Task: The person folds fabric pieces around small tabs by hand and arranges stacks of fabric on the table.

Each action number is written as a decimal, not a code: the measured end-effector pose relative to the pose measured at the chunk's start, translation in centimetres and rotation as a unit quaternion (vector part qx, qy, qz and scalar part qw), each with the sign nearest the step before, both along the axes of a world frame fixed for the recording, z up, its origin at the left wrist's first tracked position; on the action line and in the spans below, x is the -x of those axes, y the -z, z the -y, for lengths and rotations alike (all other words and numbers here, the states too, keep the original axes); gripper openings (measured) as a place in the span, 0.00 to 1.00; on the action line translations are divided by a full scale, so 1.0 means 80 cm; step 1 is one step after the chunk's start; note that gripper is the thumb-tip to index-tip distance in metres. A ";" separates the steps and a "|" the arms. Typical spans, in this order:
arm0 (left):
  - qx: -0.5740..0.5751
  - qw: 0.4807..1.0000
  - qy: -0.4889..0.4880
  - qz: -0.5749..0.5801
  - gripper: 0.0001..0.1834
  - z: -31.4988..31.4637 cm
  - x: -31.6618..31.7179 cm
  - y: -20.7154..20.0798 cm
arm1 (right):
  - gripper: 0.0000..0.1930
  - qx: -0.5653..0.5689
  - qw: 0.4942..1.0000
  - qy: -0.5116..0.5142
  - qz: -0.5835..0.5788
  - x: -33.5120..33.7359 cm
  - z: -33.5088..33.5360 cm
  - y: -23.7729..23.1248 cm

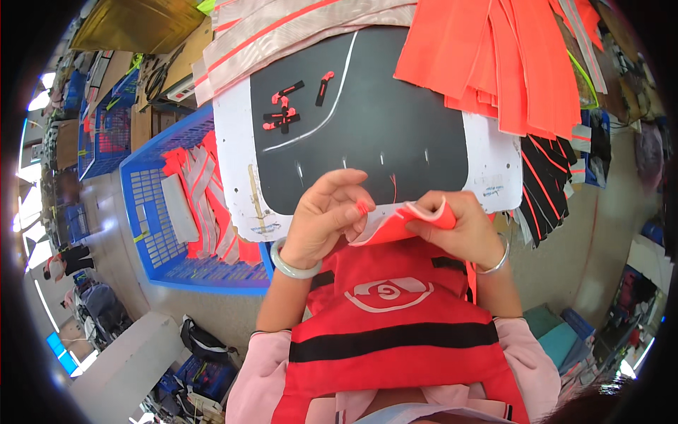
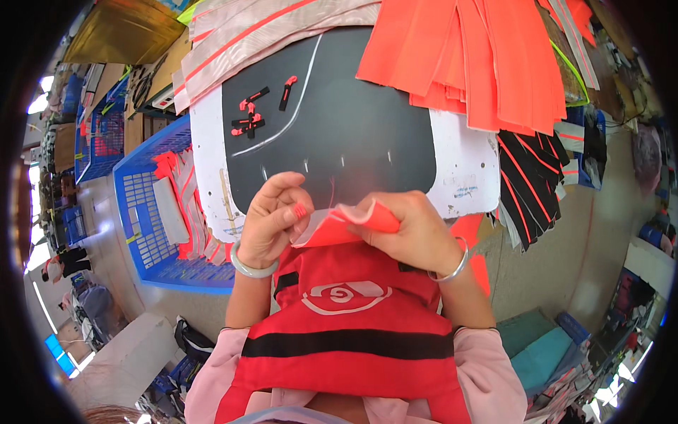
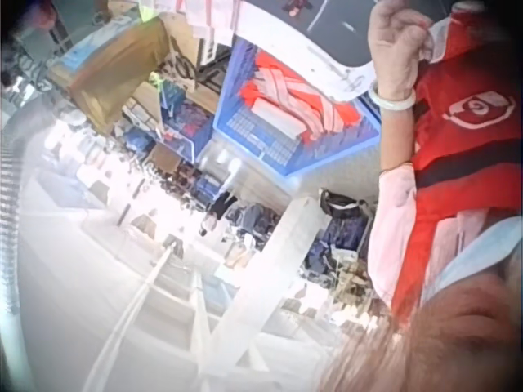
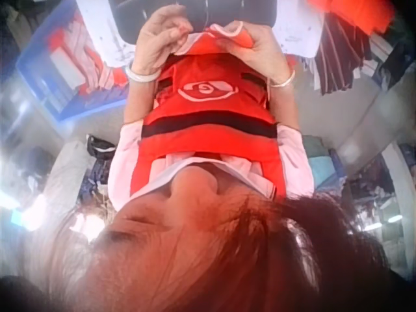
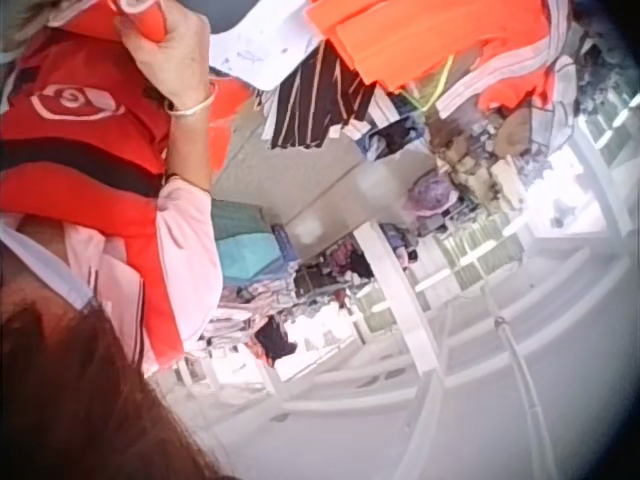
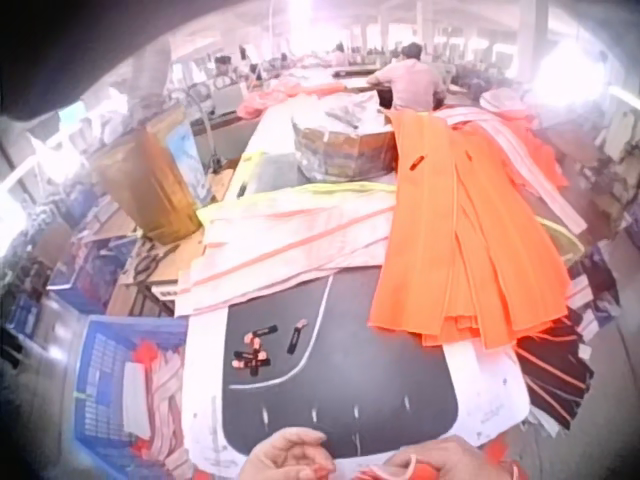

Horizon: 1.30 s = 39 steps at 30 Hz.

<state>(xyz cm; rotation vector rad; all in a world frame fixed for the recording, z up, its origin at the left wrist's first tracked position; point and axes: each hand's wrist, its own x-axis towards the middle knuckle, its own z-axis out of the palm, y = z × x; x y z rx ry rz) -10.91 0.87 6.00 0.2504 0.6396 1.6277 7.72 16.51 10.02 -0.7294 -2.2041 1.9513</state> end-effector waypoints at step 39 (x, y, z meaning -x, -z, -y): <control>0.120 0.914 0.070 -0.382 0.20 -0.022 0.001 -0.019 | 0.08 -0.090 0.995 0.024 0.029 0.007 0.010 0.023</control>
